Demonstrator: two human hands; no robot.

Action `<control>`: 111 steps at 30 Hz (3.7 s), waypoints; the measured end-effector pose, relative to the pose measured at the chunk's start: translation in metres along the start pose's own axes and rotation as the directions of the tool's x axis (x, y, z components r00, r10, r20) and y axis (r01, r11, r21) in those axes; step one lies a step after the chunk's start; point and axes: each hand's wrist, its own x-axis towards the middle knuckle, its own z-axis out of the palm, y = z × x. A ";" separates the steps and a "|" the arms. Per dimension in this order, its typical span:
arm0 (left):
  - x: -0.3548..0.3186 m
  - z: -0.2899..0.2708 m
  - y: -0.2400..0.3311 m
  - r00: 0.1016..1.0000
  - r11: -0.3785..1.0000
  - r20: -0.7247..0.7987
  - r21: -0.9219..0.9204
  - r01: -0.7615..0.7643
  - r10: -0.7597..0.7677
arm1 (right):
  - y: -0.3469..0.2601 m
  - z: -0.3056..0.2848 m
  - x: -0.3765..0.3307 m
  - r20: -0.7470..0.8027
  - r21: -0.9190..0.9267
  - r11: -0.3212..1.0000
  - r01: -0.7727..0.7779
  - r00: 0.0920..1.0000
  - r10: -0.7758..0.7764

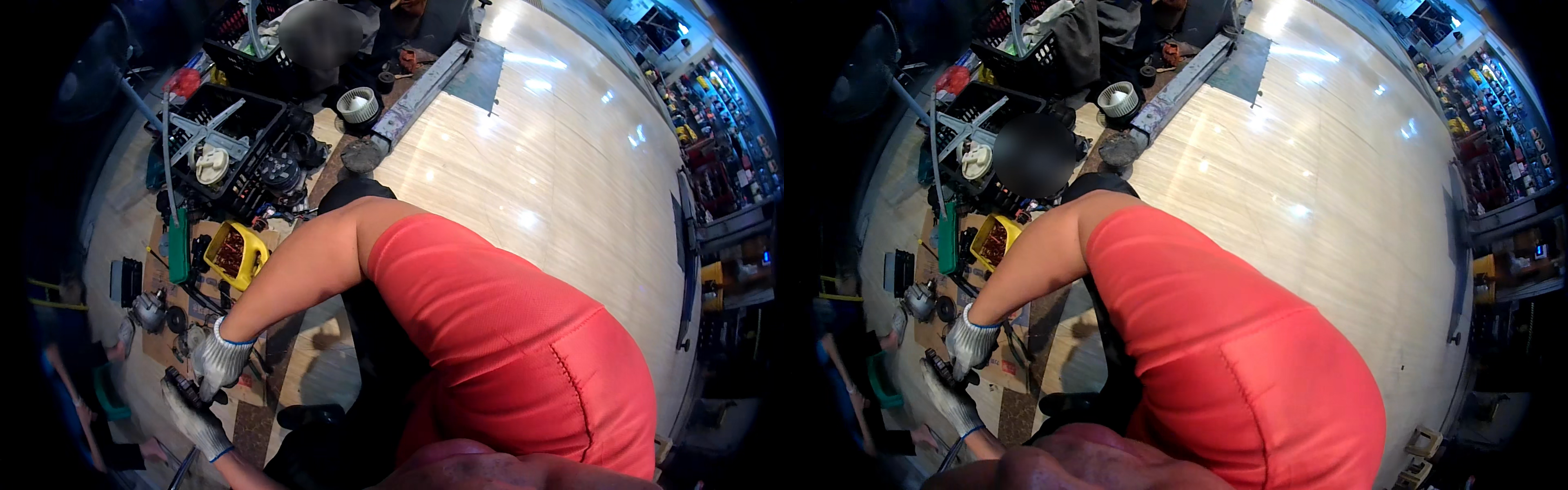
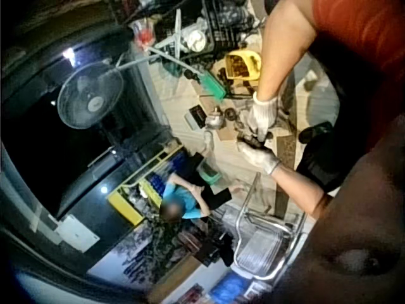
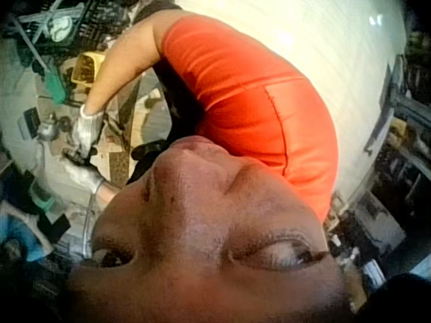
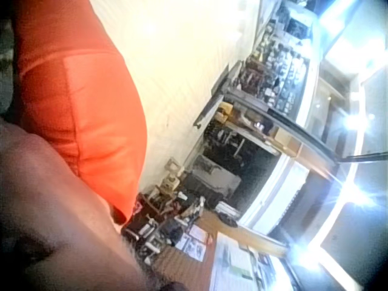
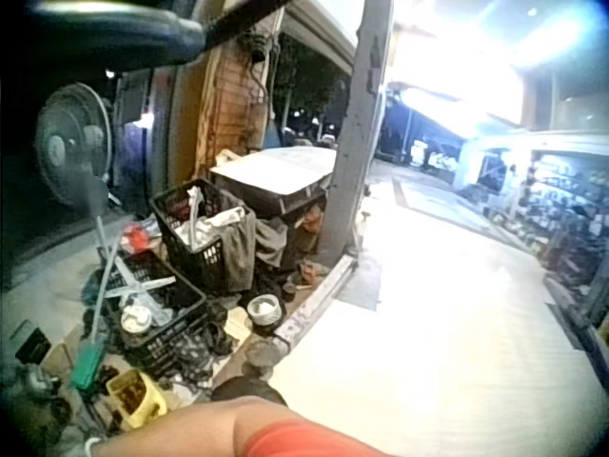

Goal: The person disassembles a motor component by hand while wearing gloves, using a screwdriver to pry and remove small parts from the assembly on a floor workspace.

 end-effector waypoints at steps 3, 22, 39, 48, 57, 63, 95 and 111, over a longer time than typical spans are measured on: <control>-0.022 0.032 0.043 0.989 0.990 -0.106 -0.108 0.094 -0.106 | -0.008 0.011 -0.001 0.003 0.116 0.987 -0.109 0.994 0.110; -0.002 -0.044 0.046 0.950 0.978 -0.269 -0.176 0.111 -0.156 | -0.027 0.030 -0.027 0.177 0.265 0.963 0.052 0.979 -0.101; -0.022 0.045 0.037 0.994 0.991 -0.045 0.079 0.105 -0.102 | -0.032 -0.082 -0.005 0.254 0.691 0.189 -0.697 0.480 0.840; -0.024 0.039 0.031 0.965 0.944 0.056 -0.197 0.263 -0.257 | -0.021 -0.069 -0.003 0.211 0.547 0.273 -0.791 0.446 0.870; -0.029 0.041 0.029 0.977 0.970 -0.018 -0.118 0.210 -0.214 | -0.007 -0.039 -0.008 -0.022 0.269 0.697 -0.665 0.719 0.695; -0.029 0.035 0.049 0.987 0.966 -0.031 -0.214 0.146 -0.156 | -0.028 -0.081 0.003 0.222 0.472 0.538 -0.698 0.685 0.694; -0.030 0.010 0.060 0.990 0.888 -0.110 -0.459 0.026 -0.086 | -0.021 -0.114 -0.007 0.459 0.213 0.501 -0.839 0.538 0.706; -0.028 0.028 0.050 0.995 0.964 0.052 -0.246 0.098 -0.088 | -0.026 -0.087 -0.001 0.380 0.235 0.685 -0.690 0.714 0.589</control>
